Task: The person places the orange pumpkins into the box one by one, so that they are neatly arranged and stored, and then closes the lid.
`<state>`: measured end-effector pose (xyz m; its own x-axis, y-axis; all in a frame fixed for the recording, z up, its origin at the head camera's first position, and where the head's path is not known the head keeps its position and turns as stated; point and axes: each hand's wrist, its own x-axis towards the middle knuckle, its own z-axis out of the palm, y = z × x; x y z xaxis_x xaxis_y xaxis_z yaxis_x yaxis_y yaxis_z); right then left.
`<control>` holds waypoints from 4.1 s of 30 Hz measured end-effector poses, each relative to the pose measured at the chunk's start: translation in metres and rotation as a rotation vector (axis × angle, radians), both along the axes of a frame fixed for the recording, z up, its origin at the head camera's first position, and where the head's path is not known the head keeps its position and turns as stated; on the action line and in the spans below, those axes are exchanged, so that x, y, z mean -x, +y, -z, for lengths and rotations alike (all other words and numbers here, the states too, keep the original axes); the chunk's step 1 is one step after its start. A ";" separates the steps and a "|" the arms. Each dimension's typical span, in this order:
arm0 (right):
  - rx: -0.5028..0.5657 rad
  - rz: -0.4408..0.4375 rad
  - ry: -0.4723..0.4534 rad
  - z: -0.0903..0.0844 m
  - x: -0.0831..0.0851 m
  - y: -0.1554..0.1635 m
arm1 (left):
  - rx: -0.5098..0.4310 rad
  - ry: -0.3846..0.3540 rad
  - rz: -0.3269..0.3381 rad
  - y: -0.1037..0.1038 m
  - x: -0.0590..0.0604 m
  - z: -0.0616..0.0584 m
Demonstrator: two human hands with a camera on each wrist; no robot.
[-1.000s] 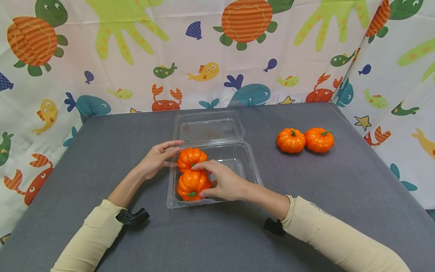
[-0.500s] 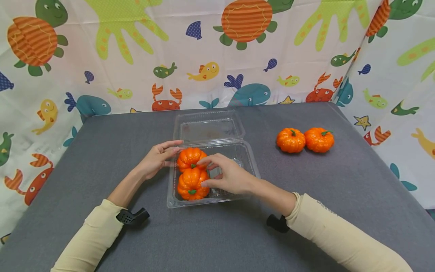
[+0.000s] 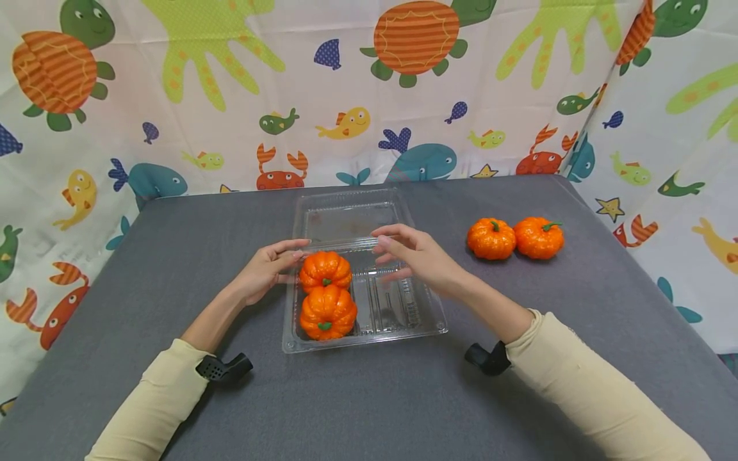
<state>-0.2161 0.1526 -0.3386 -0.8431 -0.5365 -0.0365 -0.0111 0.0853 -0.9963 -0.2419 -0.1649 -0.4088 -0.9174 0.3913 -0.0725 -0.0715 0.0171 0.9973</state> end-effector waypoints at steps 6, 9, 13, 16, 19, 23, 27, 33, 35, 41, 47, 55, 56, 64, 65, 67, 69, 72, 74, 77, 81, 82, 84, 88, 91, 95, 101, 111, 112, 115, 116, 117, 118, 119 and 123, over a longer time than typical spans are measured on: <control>0.055 0.048 -0.116 -0.004 0.008 0.015 | 0.007 0.002 0.005 0.000 -0.001 -0.001; 0.074 0.075 -0.154 -0.008 0.012 0.024 | 0.007 0.003 0.007 0.001 0.000 0.000; 0.097 0.105 -0.192 -0.014 0.016 0.036 | 0.006 -0.001 0.009 0.000 0.000 0.000; 0.123 0.127 -0.223 -0.018 0.018 0.047 | 0.006 0.002 0.008 0.000 -0.001 -0.001; 0.154 0.158 -0.257 -0.023 0.021 0.059 | 0.006 0.004 0.007 0.000 -0.001 -0.001; 0.178 0.202 -0.306 -0.028 0.023 0.077 | 0.009 0.003 0.006 -0.001 -0.001 0.000; 0.204 0.239 -0.342 -0.029 0.025 0.100 | 0.011 0.003 0.005 -0.001 0.000 0.001; 0.198 0.317 -0.393 -0.026 0.029 0.134 | 0.006 0.005 0.002 -0.001 0.000 0.001; 0.211 0.332 -0.412 -0.025 0.030 0.146 | 0.005 0.007 0.002 -0.001 0.000 0.001; 0.325 0.384 -0.494 -0.016 0.031 0.180 | 0.011 0.007 0.008 0.000 0.001 0.004; 0.388 0.376 -0.500 -0.009 0.030 0.207 | 0.013 0.001 0.003 0.001 0.001 0.003; 0.444 0.469 -0.551 -0.004 0.027 0.233 | 0.013 -0.002 -0.005 0.000 -0.001 0.000; 0.445 0.481 -0.558 -0.003 0.027 0.236 | 0.014 -0.003 -0.004 0.000 -0.001 0.000; 0.438 0.541 -0.592 0.012 0.024 0.259 | 0.022 -0.008 -0.007 0.001 -0.001 -0.001; 0.425 0.546 -0.594 0.014 0.024 0.261 | 0.024 -0.008 -0.007 0.001 -0.001 -0.001; 0.377 0.561 -0.590 0.018 0.025 0.263 | 0.023 -0.007 -0.007 0.001 -0.001 -0.002; 0.302 0.576 -0.582 0.021 0.027 0.263 | 0.021 -0.005 -0.009 0.001 -0.001 -0.002; 0.161 0.597 -0.564 0.025 0.030 0.260 | 0.018 -0.004 -0.011 0.001 -0.001 -0.002; 0.083 0.613 -0.556 0.027 0.032 0.257 | 0.018 -0.006 -0.013 0.001 -0.001 -0.001; 0.018 0.643 -0.541 0.030 0.035 0.251 | 0.017 -0.006 -0.009 0.000 -0.001 -0.001; -0.030 0.666 -0.504 0.034 0.038 0.241 | 0.015 -0.003 -0.004 0.001 0.000 0.000; -0.041 0.676 -0.496 0.034 0.040 0.237 | 0.013 -0.004 -0.004 0.001 0.000 0.000; -0.070 0.696 -0.471 0.035 0.041 0.231 | 0.016 -0.002 -0.006 0.000 0.000 0.000; -0.109 0.740 -0.447 0.037 0.044 0.223 | 0.020 0.001 -0.005 0.000 0.000 0.001; -0.145 0.755 -0.435 0.038 0.046 0.219 | 0.017 0.000 -0.005 0.000 0.000 0.001; -0.175 0.774 -0.427 0.039 0.049 0.218 | 0.018 0.001 -0.003 0.000 0.000 0.000; -0.085 0.802 -0.511 0.039 0.051 0.220 | 0.029 0.003 -0.002 0.000 0.000 0.000; -0.125 0.866 -0.455 0.029 0.046 0.234 | 0.026 -0.001 -0.008 0.000 0.000 -0.001; -0.125 0.875 -0.448 0.028 0.045 0.235 | 0.024 -0.002 -0.009 0.000 0.000 -0.002; -0.128 0.900 -0.438 0.025 0.045 0.237 | 0.021 -0.005 -0.008 0.000 0.000 -0.002; -0.122 0.903 -0.439 0.024 0.045 0.237 | 0.021 -0.006 -0.007 0.000 0.000 -0.002; -0.111 0.899 -0.439 0.023 0.045 0.236 | 0.022 -0.006 -0.006 0.000 0.000 -0.002; -0.099 0.894 -0.433 0.022 0.045 0.236 | 0.022 -0.007 -0.005 -0.001 0.000 -0.001; -0.099 0.885 -0.414 0.021 0.045 0.235 | 0.022 -0.008 -0.004 -0.001 0.000 -0.001; -0.081 0.826 -0.303 0.015 0.043 0.230 | 0.019 -0.006 -0.004 0.000 0.000 -0.002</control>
